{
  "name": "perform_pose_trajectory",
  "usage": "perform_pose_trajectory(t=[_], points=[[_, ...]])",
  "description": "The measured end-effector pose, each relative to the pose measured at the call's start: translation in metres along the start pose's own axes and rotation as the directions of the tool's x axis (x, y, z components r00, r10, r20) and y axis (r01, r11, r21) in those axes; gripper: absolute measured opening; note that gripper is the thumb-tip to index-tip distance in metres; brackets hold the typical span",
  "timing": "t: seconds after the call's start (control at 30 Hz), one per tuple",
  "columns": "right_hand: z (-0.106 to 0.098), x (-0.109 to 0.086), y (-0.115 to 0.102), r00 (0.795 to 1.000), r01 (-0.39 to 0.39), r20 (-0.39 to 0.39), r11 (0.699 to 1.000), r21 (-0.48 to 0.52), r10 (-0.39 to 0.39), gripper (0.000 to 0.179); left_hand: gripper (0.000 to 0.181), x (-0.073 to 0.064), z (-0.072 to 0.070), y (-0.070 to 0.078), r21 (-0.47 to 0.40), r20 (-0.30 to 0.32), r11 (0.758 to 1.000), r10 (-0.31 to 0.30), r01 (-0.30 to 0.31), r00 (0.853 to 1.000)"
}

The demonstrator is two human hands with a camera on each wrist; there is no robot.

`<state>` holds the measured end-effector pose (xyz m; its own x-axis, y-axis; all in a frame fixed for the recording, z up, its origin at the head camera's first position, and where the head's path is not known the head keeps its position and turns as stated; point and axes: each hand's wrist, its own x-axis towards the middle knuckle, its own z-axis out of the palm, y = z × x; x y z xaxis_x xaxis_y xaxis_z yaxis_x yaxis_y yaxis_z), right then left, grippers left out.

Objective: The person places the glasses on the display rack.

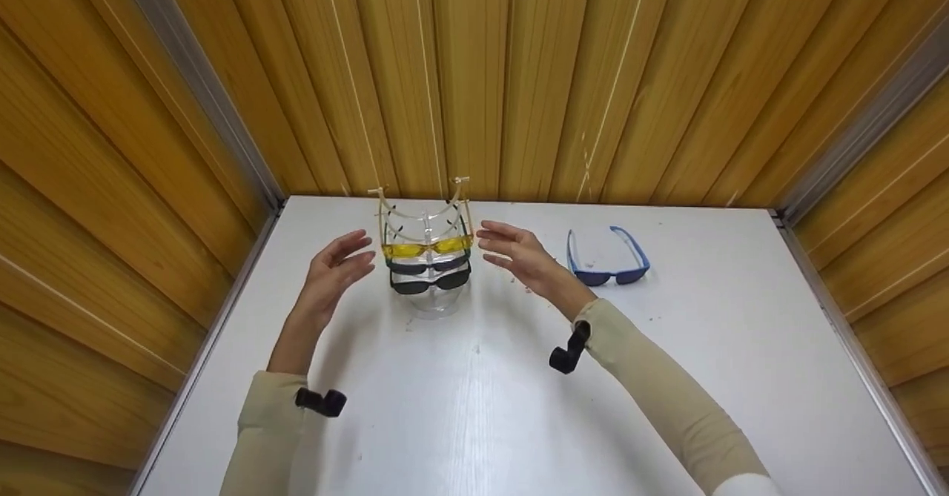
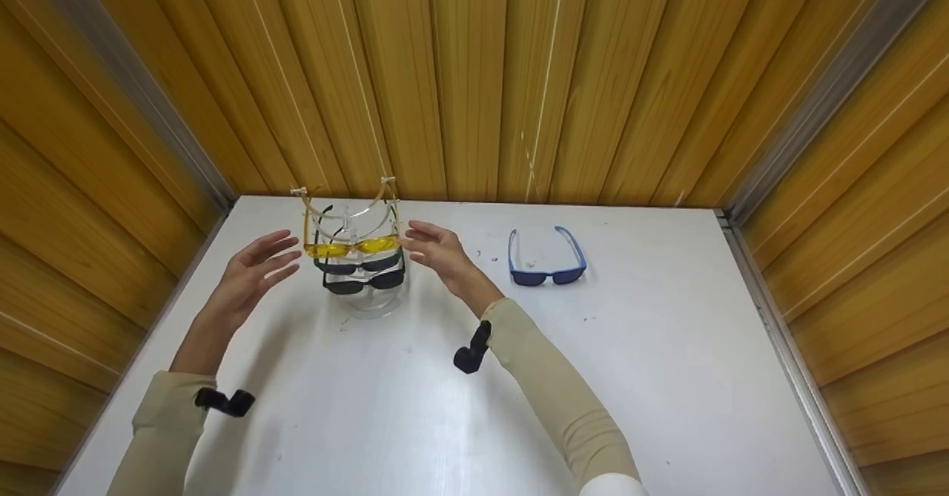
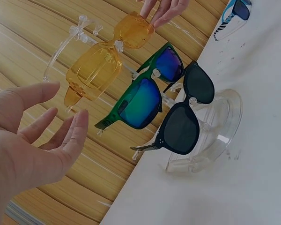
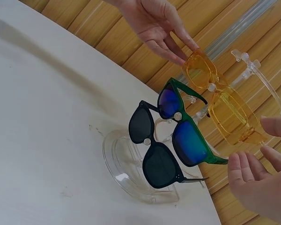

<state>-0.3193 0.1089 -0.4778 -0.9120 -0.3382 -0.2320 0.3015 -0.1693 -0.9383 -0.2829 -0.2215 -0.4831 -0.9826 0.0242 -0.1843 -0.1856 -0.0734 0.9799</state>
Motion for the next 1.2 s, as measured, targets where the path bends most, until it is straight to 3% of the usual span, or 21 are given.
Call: perform_pose_trajectory(t=[0.17,0.33,0.6,0.8,1.2], points=[[-0.012,-0.009,0.006,0.999,-0.012,0.045,0.998,-0.055,0.014,0.057,0.050,-0.014,-0.012,-0.005,0.098,0.002,0.995,-0.001,0.001,1.000],[-0.029,-0.020,0.009,0.998,-0.025,0.059,0.997,-0.070,0.029,0.055,0.048,-0.018,-0.013,-0.010,0.152,0.045,0.988,0.004,-0.011,0.999],[-0.057,-0.039,0.019,0.993,-0.058,0.096,0.989,-0.134,0.071,0.056,0.044,-0.027,-0.007,-0.021,0.175,0.068,0.985,-0.016,0.004,0.998],[-0.082,-0.056,0.027,0.993,-0.054,0.092,0.987,-0.152,0.069,0.054,0.047,-0.031,0.000,-0.031,0.175,0.119,0.984,-0.025,0.004,0.993],[-0.132,-0.093,0.045,0.993,-0.107,0.024,0.976,-0.190,0.114,0.057,0.041,-0.037,0.023,-0.052,0.188,0.216,0.982,-0.075,0.033,0.973]])
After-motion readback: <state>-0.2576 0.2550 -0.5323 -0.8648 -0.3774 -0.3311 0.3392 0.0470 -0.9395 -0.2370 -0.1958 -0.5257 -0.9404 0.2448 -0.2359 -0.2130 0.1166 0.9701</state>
